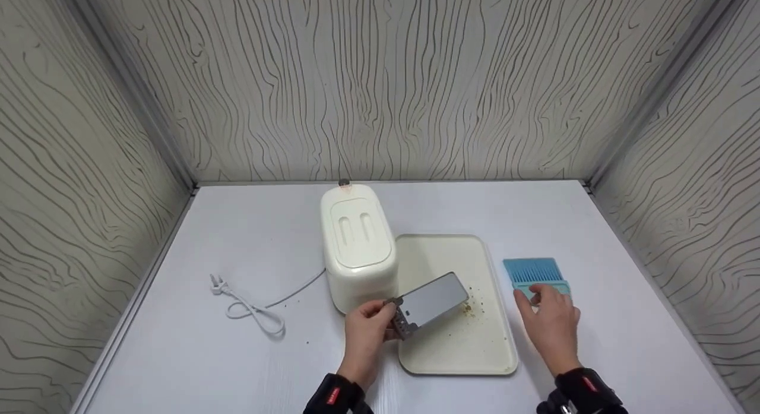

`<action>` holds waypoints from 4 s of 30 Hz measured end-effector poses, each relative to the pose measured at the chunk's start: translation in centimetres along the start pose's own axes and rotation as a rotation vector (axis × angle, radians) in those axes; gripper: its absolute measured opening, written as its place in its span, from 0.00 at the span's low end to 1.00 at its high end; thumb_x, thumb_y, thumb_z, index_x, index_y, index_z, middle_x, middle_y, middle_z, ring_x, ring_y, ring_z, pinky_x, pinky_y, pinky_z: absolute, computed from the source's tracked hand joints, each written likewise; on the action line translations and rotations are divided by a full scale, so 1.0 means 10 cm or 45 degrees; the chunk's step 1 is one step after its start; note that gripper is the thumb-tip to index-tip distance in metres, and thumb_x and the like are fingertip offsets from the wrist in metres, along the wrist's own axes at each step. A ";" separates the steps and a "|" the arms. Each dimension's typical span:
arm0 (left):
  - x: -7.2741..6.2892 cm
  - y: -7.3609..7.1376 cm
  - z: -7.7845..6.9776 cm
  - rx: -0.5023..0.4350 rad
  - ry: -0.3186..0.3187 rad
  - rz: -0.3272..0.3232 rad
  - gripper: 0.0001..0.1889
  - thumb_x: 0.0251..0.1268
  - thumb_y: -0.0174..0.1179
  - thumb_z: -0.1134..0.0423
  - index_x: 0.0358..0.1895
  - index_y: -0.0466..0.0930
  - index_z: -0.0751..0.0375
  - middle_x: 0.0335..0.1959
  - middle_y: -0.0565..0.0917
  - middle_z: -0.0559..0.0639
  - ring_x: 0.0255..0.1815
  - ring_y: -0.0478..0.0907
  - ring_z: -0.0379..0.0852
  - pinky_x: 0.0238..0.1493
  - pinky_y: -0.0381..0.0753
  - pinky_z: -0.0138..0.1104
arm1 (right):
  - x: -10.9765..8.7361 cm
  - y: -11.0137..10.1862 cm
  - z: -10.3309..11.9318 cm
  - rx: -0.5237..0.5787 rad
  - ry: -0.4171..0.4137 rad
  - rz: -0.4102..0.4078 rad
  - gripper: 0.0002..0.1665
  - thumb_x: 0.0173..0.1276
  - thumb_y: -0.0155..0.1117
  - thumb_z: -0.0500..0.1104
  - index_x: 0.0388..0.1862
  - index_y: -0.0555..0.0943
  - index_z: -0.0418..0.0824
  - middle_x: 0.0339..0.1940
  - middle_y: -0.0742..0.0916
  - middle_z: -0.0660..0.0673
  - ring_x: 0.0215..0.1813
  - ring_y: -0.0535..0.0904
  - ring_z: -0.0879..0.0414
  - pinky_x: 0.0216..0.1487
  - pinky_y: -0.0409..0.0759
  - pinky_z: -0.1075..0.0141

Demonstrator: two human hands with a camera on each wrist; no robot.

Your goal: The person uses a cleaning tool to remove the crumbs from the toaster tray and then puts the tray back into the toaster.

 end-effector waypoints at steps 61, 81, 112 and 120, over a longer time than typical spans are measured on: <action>-0.06 0.15 0.13 -0.152 -0.063 0.123 0.13 0.67 0.65 0.65 0.48 0.80 0.71 0.41 0.87 0.57 0.42 0.88 0.49 0.45 0.88 0.39 | -0.76 0.50 1.12 0.976 0.383 0.820 0.19 0.73 0.66 0.54 0.40 0.81 0.38 0.34 0.86 0.48 0.41 0.80 0.55 0.46 0.79 0.60; -0.12 0.25 0.17 0.287 0.008 0.196 0.09 0.66 0.63 0.59 0.37 0.84 0.64 0.29 0.86 0.49 0.24 0.82 0.41 0.27 0.80 0.31 | -0.79 0.49 1.06 1.476 0.733 0.758 0.18 0.81 0.54 0.48 0.54 0.74 0.34 0.41 0.86 0.46 0.45 0.80 0.55 0.50 0.78 0.63; -0.26 0.57 0.35 0.508 0.027 0.320 0.18 0.70 0.64 0.55 0.22 0.81 0.60 0.17 0.79 0.43 0.16 0.72 0.36 0.21 0.68 0.27 | -0.72 0.47 0.93 1.475 0.854 0.450 0.29 0.84 0.47 0.50 0.71 0.64 0.30 0.62 0.80 0.37 0.53 0.81 0.58 0.54 0.83 0.66; -0.28 0.56 0.35 0.497 0.046 0.341 0.18 0.71 0.64 0.55 0.23 0.82 0.62 0.18 0.79 0.43 0.16 0.72 0.36 0.20 0.70 0.27 | -0.73 0.49 0.93 1.483 0.798 0.438 0.29 0.84 0.48 0.49 0.70 0.63 0.29 0.60 0.79 0.38 0.53 0.81 0.58 0.53 0.83 0.66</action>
Point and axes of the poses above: each hand's wrist, its own x-axis towards the middle knuckle, its own y-axis out of the palm, z = x × y, the point moved 1 cm from there along x, towards the middle knuckle
